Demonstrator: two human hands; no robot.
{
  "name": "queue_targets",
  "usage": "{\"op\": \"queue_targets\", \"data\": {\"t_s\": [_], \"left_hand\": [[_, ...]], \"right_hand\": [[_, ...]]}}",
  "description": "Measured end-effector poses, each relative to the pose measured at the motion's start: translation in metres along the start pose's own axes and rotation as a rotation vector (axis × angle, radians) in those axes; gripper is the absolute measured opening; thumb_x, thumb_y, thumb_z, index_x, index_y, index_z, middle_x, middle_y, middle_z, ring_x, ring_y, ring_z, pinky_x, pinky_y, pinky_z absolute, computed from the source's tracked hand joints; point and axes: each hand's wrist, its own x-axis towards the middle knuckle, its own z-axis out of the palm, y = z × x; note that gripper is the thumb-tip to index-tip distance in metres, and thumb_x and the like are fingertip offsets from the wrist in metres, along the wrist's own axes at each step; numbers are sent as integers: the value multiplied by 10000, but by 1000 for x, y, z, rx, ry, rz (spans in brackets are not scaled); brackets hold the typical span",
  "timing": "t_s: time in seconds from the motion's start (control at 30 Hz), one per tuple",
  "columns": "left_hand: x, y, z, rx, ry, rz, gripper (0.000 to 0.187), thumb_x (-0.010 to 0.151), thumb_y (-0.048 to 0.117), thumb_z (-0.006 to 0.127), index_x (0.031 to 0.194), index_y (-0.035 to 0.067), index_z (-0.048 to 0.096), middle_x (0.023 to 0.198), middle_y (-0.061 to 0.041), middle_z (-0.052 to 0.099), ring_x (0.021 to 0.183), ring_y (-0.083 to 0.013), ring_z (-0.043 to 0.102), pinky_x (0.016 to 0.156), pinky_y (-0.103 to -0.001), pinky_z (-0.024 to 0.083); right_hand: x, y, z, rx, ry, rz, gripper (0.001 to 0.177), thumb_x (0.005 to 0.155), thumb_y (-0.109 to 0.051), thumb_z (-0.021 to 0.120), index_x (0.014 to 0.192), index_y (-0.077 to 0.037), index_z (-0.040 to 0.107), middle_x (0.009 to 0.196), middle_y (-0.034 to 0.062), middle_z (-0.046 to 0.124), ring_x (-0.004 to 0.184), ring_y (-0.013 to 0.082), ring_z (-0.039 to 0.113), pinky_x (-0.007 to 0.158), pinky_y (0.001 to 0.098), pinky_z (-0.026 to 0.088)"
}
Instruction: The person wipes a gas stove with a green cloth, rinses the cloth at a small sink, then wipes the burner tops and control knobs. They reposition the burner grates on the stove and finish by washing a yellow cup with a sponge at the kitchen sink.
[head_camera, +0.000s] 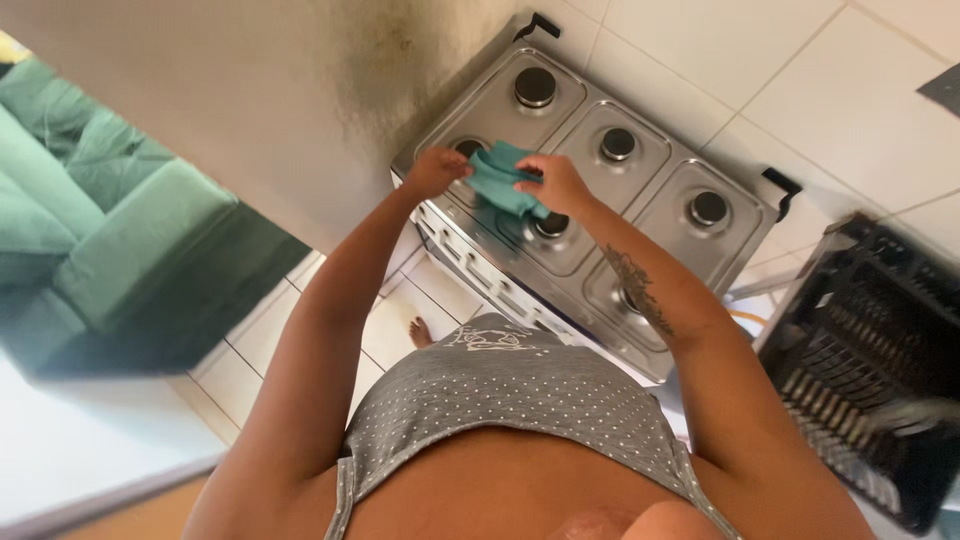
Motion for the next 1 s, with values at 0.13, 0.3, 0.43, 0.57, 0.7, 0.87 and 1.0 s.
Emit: {"op": "queue_targets", "data": {"t_s": [0.13, 0.3, 0.43, 0.57, 0.7, 0.87, 1.0], "left_hand": [[37, -58, -6, -89, -195, 17, 270, 946, 213, 804, 1033, -33, 735, 896, -135, 741, 829, -162, 699, 752, -309, 569], [90, -76, -22, -70, -313, 65, 433, 962, 261, 770, 1283, 2, 639, 1154, -115, 744, 1011, -136, 691, 858, -299, 550], [106, -80, -33, -109, -484, -33, 415, 969, 258, 727, 1289, 14, 628, 1120, -93, 722, 911, -155, 695, 786, -309, 563], [104, -94, -40, -118, -565, -50, 363, 983, 240, 710, 1259, 13, 648, 1020, -79, 744, 853, -144, 703, 751, -305, 559], [117, -109, -47, -119, -558, -17, 323, 990, 213, 708, 1230, 3, 656, 969, -86, 736, 832, -130, 699, 729, -302, 557], [133, -120, -48, 2, -514, -39, 363, 974, 231, 698, 1262, 22, 630, 1027, -78, 738, 865, -155, 701, 734, -302, 567], [176, -105, -41, 135, -454, 63, 423, 954, 294, 721, 1257, 14, 627, 1094, -122, 743, 968, -215, 713, 822, -354, 573]], "right_hand": [[25, 38, 25, -5, 43, 121, 467, 797, -116, 851, 1227, -59, 678, 1192, 136, 735, 1082, 260, 701, 907, 379, 557], [62, 61, 33, -473, 154, 159, 468, 904, -186, 743, 1363, -126, 680, 1476, 121, 602, 1350, 313, 562, 1131, 445, 462], [65, 58, 79, -720, -226, 425, 694, 886, -586, 632, 1478, -248, 504, 1667, 41, 236, 1567, 318, 52, 1194, 665, 49], [43, 70, 137, -691, -212, 521, 878, 915, -713, 498, 1613, -237, 260, 1712, 49, 66, 1551, 338, -82, 1173, 685, -48], [25, 86, 187, -783, 41, 437, 701, 1035, -532, 446, 1635, -200, 298, 1743, 70, 138, 1599, 352, 7, 1248, 610, 45], [17, 79, 216, -857, 44, 406, 560, 1025, -317, 467, 1537, -91, 440, 1643, 158, 338, 1492, 373, 278, 1216, 524, 207], [13, 58, 222, -777, 29, 275, 451, 958, -231, 583, 1382, -77, 578, 1517, 156, 527, 1349, 350, 470, 1150, 480, 366]]}}
